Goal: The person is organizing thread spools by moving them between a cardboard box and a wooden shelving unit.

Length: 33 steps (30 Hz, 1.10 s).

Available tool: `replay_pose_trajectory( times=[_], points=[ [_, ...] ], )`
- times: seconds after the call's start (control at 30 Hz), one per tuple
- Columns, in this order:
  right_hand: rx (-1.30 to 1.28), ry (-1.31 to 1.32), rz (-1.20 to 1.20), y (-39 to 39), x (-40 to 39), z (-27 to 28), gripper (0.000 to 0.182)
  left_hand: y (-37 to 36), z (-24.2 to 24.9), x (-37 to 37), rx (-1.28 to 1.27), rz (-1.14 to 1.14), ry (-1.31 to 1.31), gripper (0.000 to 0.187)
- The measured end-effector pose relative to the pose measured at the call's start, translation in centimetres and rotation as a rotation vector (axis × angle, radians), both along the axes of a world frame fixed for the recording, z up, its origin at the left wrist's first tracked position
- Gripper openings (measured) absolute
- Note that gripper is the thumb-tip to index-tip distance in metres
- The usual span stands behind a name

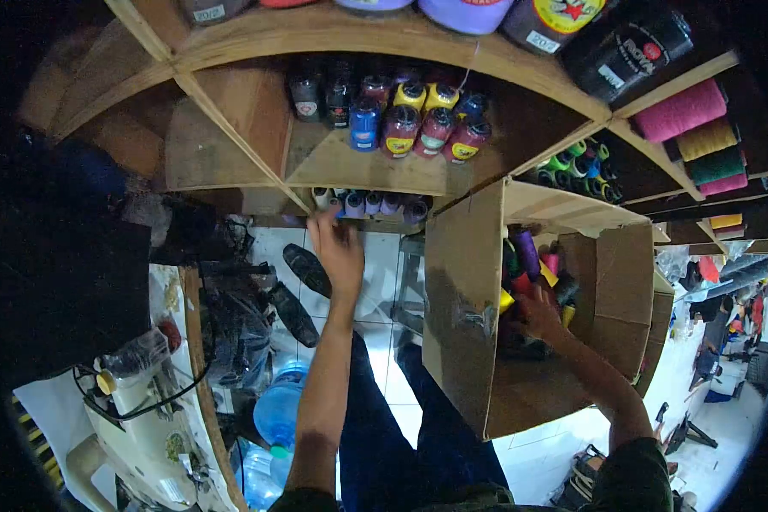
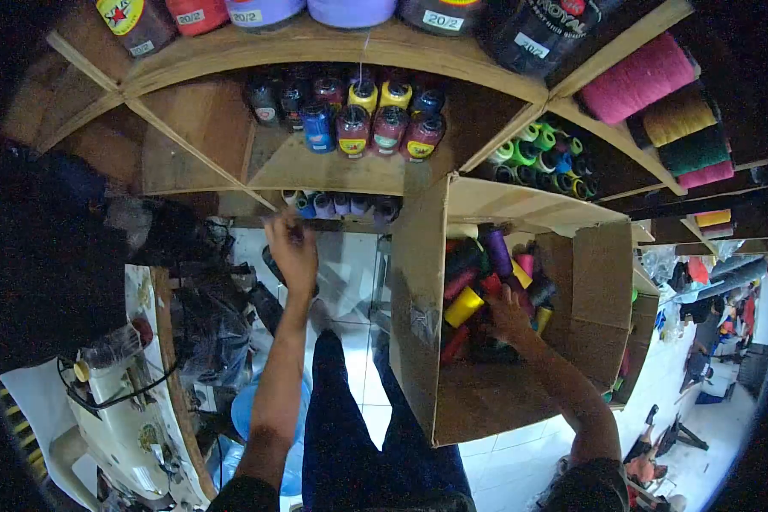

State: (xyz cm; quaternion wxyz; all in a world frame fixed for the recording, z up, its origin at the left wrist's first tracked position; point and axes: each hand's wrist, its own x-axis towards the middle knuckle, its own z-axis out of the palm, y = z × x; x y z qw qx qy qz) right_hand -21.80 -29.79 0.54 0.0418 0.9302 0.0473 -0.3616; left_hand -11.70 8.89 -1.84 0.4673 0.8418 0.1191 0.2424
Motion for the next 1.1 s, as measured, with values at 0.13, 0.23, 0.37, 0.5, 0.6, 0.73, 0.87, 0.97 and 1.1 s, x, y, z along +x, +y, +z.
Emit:
replay_pose_trajectory(
  times=[0.13, 0.23, 0.37, 0.5, 0.6, 0.73, 0.87, 0.97, 1.1],
  points=[
    [0.175, -0.482, -0.044, -3.0, 0.5, -5.9, 0.076, -1.4, -5.2, -10.1, 0.017, -0.063, 0.179, 0.047],
    [0.114, -0.443, -0.186, -3.6, 2.3, -6.4, 0.08, -2.4, -6.2, -15.4, -0.181, -0.038, 0.19, 0.038],
    [0.129, -0.358, -0.337, -1.4, 3.3, -6.1, 0.074, -2.2, -6.6, -17.7, -0.025, -0.046, 0.293, 0.037],
    [0.138, -0.42, -0.315, -1.3, 2.9, -7.4, 0.074, -2.8, -3.9, -15.6, -0.254, -0.049, 0.276, 0.04],
    [0.191, -0.377, -0.227, -2.1, 2.8, -6.2, 0.071, -2.4, -4.1, -12.7, -0.153, -0.068, 0.268, 0.041],
    [0.237, -0.198, -0.093, -3.0, 2.2, -6.7, 0.06, -2.8, -2.2, -10.3, -0.315, -0.102, 0.153, 0.038],
    [0.612, -0.217, -0.176, -0.5, 0.4, 0.5, 0.051, -3.7, 2.5, -8.7, -0.267, -0.149, 0.122, 0.036],
    [0.706, -0.348, -0.223, 0.1, -0.1, 3.7, 0.052, -5.7, 8.5, -9.4, -0.391, -0.228, 0.063, 0.034],
    [0.829, -0.504, -0.252, 2.6, -1.6, 15.0, 0.052, -8.6, 17.0, -10.6, -0.275, -0.617, 0.064, 0.031]
  ],
)
